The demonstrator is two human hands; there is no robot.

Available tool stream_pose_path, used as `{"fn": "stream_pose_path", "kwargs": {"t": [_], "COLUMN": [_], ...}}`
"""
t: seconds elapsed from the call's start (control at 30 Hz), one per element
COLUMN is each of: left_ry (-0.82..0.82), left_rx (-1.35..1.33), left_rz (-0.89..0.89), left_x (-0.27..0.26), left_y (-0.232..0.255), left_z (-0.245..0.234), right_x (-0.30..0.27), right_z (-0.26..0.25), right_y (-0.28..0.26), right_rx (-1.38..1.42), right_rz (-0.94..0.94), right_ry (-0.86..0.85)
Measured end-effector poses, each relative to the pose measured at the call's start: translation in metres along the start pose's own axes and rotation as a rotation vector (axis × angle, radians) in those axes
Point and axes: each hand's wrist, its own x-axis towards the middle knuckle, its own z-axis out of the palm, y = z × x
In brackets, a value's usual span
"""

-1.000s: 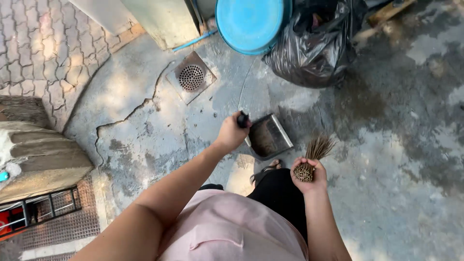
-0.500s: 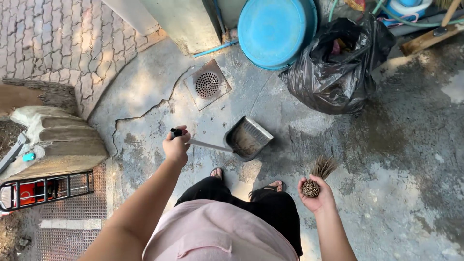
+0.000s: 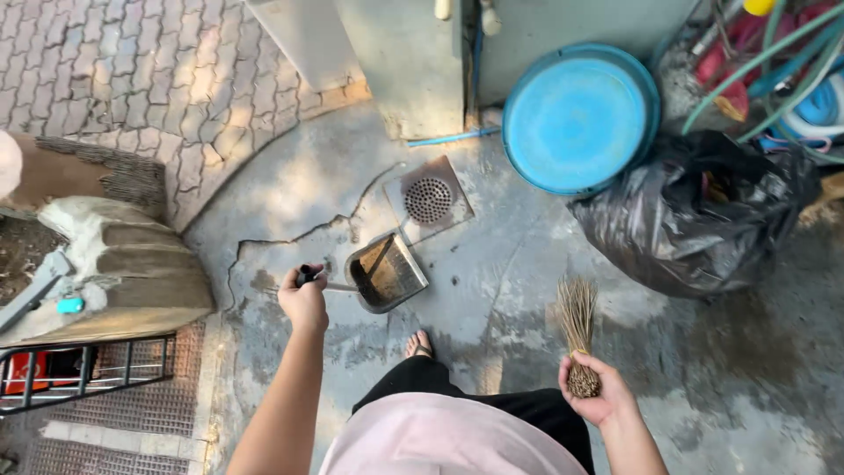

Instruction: Sweeping an outdoor paved area with a broom and collecting debris into a dustpan.

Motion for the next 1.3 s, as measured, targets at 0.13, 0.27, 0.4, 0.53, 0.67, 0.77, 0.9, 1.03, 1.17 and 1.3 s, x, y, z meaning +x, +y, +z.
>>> {"fn": "stream_pose_path", "kwargs": {"t": [0.13,0.27,0.4,0.53,0.67,0.77,0.9,1.03,1.17,1.3], "left_ry": [0.078,0.126,0.139,0.192,0.268,0.294,0.276,0.261,0.205,0.176], "left_rx": [0.069,0.032,-0.025,0.007,0.070,0.099,0.141,0.198,0.283,0.305], "left_rz": [-0.056,-0.051,-0.052,-0.072,-0.035,-0.065,-0.095,-0.113,-0.144,-0.182], "left_x": [0.081,0.161,0.209,0.241,0.298,0.326,0.356,0.377,0.388,0.395], "left_y": [0.005,0.010,0.029,0.041,0.021,0.010,0.000,-0.005,0.007,0.014], "left_z": [-0.034,-0.052,-0.049,-0.028,-0.001,0.006,0.029,0.045,0.055,0.058], "right_x": [0.021,0.044,0.059,0.097,0.240,0.290,0.397,0.439,0.293,0.258], "right_z": [0.085,0.174,0.254,0.326,0.363,0.437,0.479,0.460,0.535,0.546], "right_y": [0.035,0.057,0.068,0.082,0.048,0.033,0.040,0.080,0.102,0.088], "right_rx": [-0.149,-0.256,-0.530,-1.117,-2.329,-2.448,-2.518,-2.543,-2.305,-2.229], "right_rz": [-0.061,-0.050,-0.044,-0.085,-0.271,-0.291,-0.261,-0.190,-0.015,0.023], "right_ry": [-0.061,-0.078,-0.029,0.143,0.270,0.306,0.352,0.312,0.106,0.190]}}
